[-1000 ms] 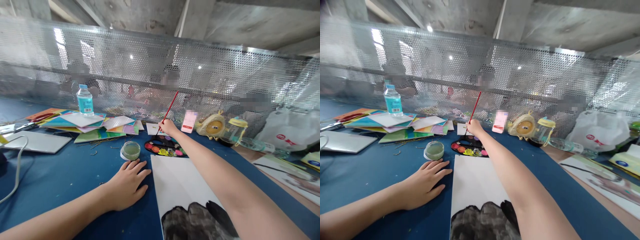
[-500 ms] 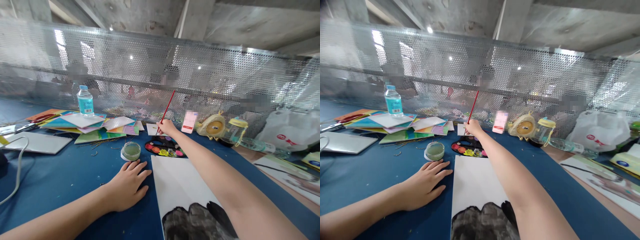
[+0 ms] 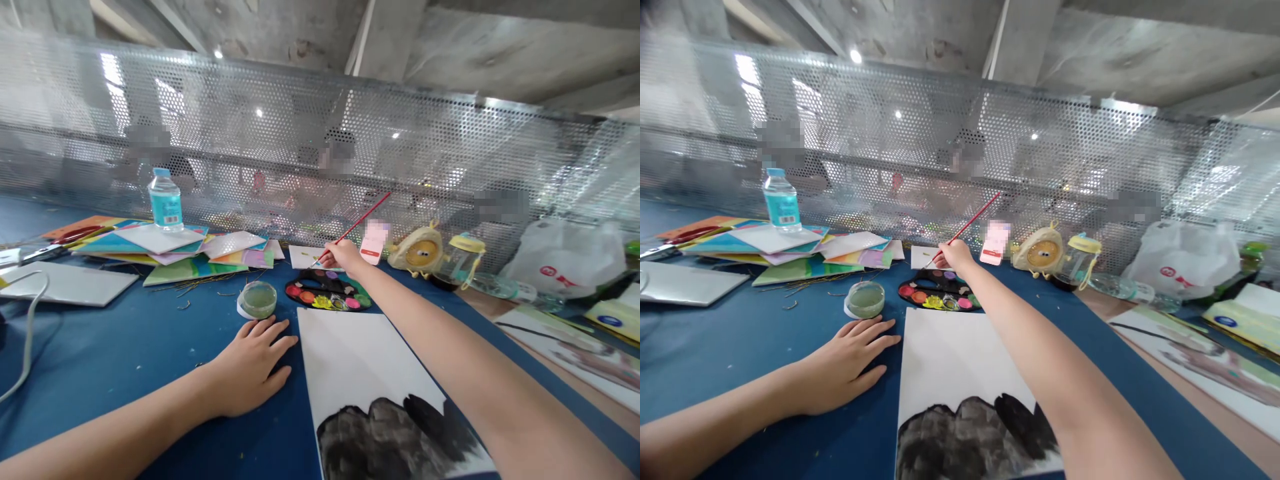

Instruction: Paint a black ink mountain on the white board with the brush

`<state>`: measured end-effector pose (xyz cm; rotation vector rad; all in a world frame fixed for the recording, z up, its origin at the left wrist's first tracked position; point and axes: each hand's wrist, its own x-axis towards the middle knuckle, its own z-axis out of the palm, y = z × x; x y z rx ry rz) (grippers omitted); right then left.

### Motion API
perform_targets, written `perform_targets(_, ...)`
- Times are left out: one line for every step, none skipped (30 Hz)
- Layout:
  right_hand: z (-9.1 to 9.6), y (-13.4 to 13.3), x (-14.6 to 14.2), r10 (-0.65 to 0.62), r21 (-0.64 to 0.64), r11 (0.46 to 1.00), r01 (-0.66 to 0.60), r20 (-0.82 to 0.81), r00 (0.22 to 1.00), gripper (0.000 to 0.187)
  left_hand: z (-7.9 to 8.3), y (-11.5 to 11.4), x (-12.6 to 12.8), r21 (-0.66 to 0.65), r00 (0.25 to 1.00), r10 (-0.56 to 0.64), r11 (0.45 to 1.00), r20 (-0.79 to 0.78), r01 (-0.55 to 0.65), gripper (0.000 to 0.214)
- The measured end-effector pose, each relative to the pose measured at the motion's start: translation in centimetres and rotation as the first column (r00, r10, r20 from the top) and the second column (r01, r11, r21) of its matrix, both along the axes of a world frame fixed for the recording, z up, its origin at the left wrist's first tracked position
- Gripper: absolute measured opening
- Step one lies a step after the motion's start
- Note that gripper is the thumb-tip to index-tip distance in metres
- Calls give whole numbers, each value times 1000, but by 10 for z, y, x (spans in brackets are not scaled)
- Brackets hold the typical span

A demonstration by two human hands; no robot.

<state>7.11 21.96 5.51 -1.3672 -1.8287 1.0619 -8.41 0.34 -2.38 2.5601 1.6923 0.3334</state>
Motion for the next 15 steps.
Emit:
perform_targets(0, -7, 7, 9, -16, 1000, -10, -28, 1000, 28, 0, 0, 0, 1, 1000, 1, 1000, -2, -1, 43)
perform_targets(0, -14, 15, 19, -33, 999, -21, -54, 998, 27, -1, 0, 0, 2, 1000, 2, 1000, -4, -2, 43)
perform_targets(0, -23, 24, 32, -50, 998, -36, -79, 996, 26, -1, 0, 0, 3, 1000, 1, 1000, -7, -1, 43)
perform_targets(-1, -33, 34, 44, -66, 997, -51, -103, 994, 26, -2, 0, 0, 4, 1000, 1, 1000, -9, -1, 43)
perform_targets(-2, -44, 46, 58, -82, 994, -68, -126, 990, 25, -2, 0, 0, 4, 1000, -1, 1000, -12, 1, 43)
perform_targets(-3, -55, 58, 73, -96, 992, -87, -147, 986, 25, -3, 0, 0, 4, 1000, -3, 1000, -15, 3, 43)
perform_targets(-4, -68, 71, 88, -107, 988, -107, -168, 982, 25, -4, 0, 1, 5, 1000, -2, 1000, -17, 3, 43)
perform_targets(-4, -81, 85, 102, -114, 986, -125, -188, 977, 26, -4, 0, 1, 3, 1000, -3, 1000, -20, 3, 43)
perform_targets(-4, -94, 100, 118, -116, 983, -144, -207, 971, 27, -6, 1, 1, 2, 1000, -4, 1000, -23, 4, 43)
perform_targets(-4, -106, 114, 133, -113, 981, -161, -224, 966, 29, -7, 1, 1, 1, 1000, -3, 1000, -26, 3, 42)
perform_targets(-4, -119, 129, 145, -104, 979, -174, -239, 960, 30, -9, 2, 1, -1, 1000, -3, 1000, -29, 3, 42)
perform_targets(-4, -131, 145, 156, -93, 979, -184, -249, 956, 30, -10, 2, 1, -3, 1000, -3, 1000, -31, 2, 43)
perform_targets(-4, -142, 160, 164, -76, 979, -189, -253, 953, 30, -12, 3, 1, -2, 999, -1, 1000, -34, 0, 43)
perform_targets(-4, -151, 174, 169, -54, 981, -188, -251, 953, 29, -14, 4, 1, 3, 999, 4, 1000, -47, -4, 43)
perform_targets(-6, -160, 188, 170, -27, 983, -182, -243, 955, 30, -15, 5, 2, 9, 998, 2, 1000, -56, -1, 43)
